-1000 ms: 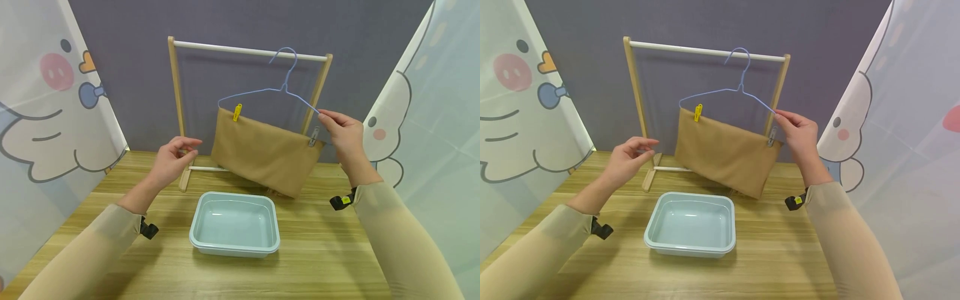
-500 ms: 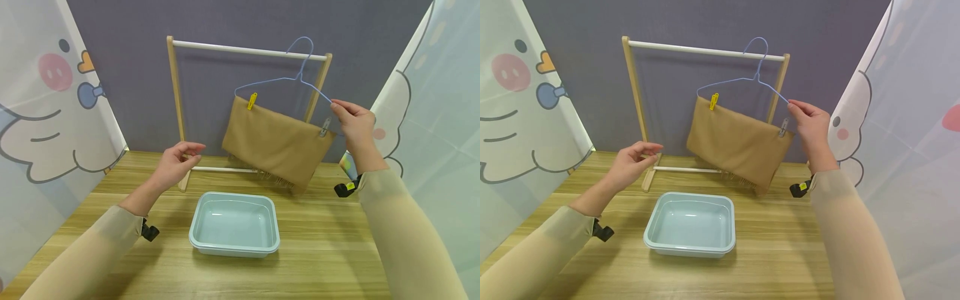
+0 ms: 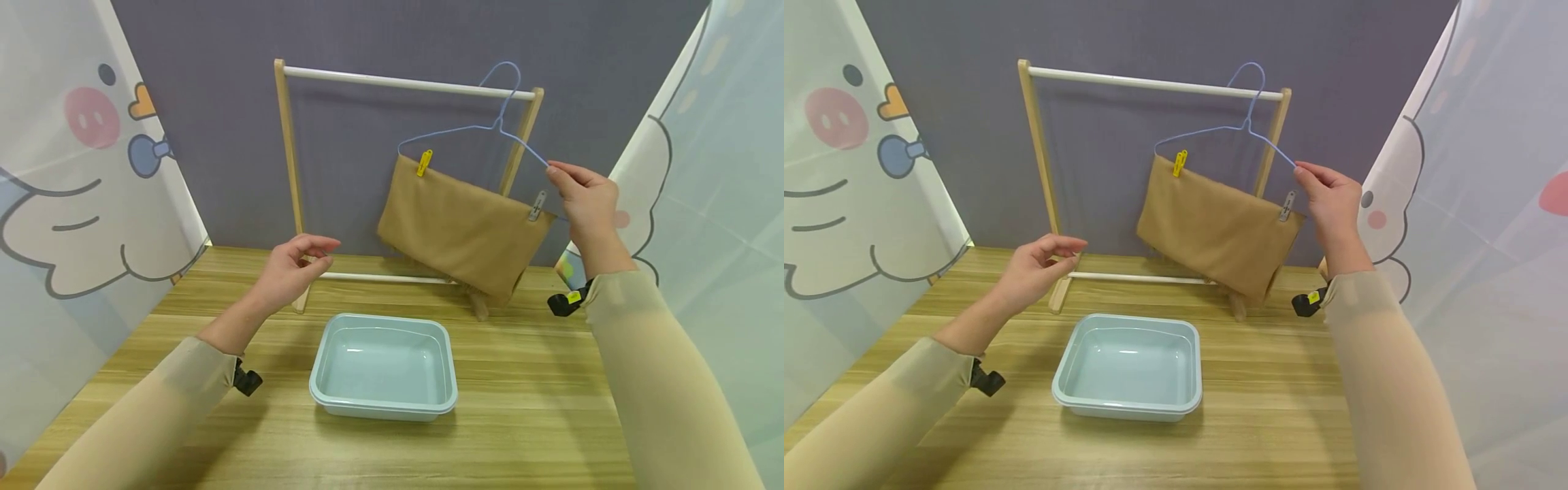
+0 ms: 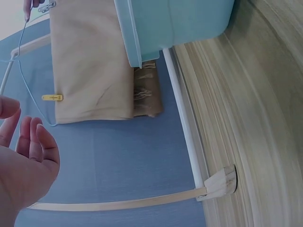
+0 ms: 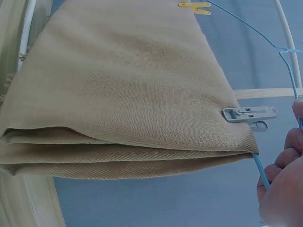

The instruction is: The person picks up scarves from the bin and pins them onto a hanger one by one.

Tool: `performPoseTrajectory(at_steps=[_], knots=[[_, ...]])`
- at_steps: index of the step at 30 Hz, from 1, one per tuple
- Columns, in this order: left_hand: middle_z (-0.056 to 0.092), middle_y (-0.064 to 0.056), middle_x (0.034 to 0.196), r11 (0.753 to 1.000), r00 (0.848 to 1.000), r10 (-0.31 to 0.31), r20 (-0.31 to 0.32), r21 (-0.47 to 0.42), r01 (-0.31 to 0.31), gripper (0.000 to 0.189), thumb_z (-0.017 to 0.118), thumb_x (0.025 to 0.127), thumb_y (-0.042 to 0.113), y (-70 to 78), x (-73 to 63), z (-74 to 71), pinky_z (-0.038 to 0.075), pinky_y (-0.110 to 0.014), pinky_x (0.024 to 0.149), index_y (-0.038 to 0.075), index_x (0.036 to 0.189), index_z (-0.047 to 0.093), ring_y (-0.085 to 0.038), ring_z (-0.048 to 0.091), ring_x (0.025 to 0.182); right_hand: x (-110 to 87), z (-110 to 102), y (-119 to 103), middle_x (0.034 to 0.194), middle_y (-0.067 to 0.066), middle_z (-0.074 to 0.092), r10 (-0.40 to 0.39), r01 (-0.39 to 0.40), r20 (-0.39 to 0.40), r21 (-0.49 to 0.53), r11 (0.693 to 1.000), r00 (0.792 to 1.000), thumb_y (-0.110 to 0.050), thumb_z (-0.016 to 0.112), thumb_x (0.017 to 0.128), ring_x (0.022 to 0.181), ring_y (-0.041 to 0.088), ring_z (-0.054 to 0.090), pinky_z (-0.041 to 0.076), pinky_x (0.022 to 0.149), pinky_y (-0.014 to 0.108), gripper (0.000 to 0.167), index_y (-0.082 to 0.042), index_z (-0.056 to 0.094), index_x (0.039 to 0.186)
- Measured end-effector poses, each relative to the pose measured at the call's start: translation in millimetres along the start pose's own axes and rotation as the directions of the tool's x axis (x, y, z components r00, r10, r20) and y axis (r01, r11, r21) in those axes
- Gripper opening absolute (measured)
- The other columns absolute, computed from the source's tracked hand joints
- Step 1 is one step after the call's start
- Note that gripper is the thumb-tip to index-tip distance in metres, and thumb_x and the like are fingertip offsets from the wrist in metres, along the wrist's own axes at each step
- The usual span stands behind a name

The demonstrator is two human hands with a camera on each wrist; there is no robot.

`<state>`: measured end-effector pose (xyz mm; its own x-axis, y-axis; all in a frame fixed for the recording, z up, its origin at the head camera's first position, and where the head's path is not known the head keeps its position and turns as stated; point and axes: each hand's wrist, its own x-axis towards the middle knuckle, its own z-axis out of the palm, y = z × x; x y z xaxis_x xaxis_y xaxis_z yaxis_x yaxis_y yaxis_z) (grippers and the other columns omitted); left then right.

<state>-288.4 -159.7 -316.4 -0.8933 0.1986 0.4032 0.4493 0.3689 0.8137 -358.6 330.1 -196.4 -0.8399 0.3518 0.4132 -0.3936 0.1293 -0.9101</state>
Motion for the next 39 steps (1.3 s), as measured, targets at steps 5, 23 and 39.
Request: performPoseTrajectory(at_steps=[5,23,39], knots=[[0.070,-0.004,0.131,1.000,1.000,-0.002,0.001,-0.002,0.002,0.028,0.072,0.107,0.017,1.2,-0.6,0.2,0.053,-0.021,0.086,0.014,0.134,0.076,-0.011,0.064,0.109,0.6,0,1,0.096,-0.025,0.080,0.032,-0.029,0.046,-0.067,0.997,0.998,-0.027,0.089,0.095,0.118,0.003,0.064,0.048,0.101,0.015,0.018,-0.025,0.089,0.113],[0.070,0.002,0.129,1.000,0.999,-0.021,0.029,0.017,0.021,0.028,0.070,0.108,0.019,-1.6,-4.2,2.8,0.053,-0.024,0.088,0.016,0.136,0.076,-0.012,0.065,0.109,-2.2,-21,22,0.087,-0.033,0.067,0.069,-0.007,0.133,-0.425,0.905,0.989,-0.059,0.074,0.100,0.104,0.003,0.053,0.040,0.084,0.028,0.029,-0.038,0.084,0.117],[0.073,-0.012,0.130,0.988,0.983,0.073,0.166,0.122,-0.094,0.039,0.070,0.108,0.015,-14.8,-22.0,-6.8,0.059,-0.026,0.091,0.011,0.146,0.068,-0.020,0.069,0.117,-37.5,-57,23,0.107,-0.029,0.055,-0.016,0.015,0.002,-0.505,0.863,1.000,-0.051,0.067,0.106,0.100,-0.002,0.048,0.043,0.074,0.016,0.041,-0.024,0.077,0.135]])
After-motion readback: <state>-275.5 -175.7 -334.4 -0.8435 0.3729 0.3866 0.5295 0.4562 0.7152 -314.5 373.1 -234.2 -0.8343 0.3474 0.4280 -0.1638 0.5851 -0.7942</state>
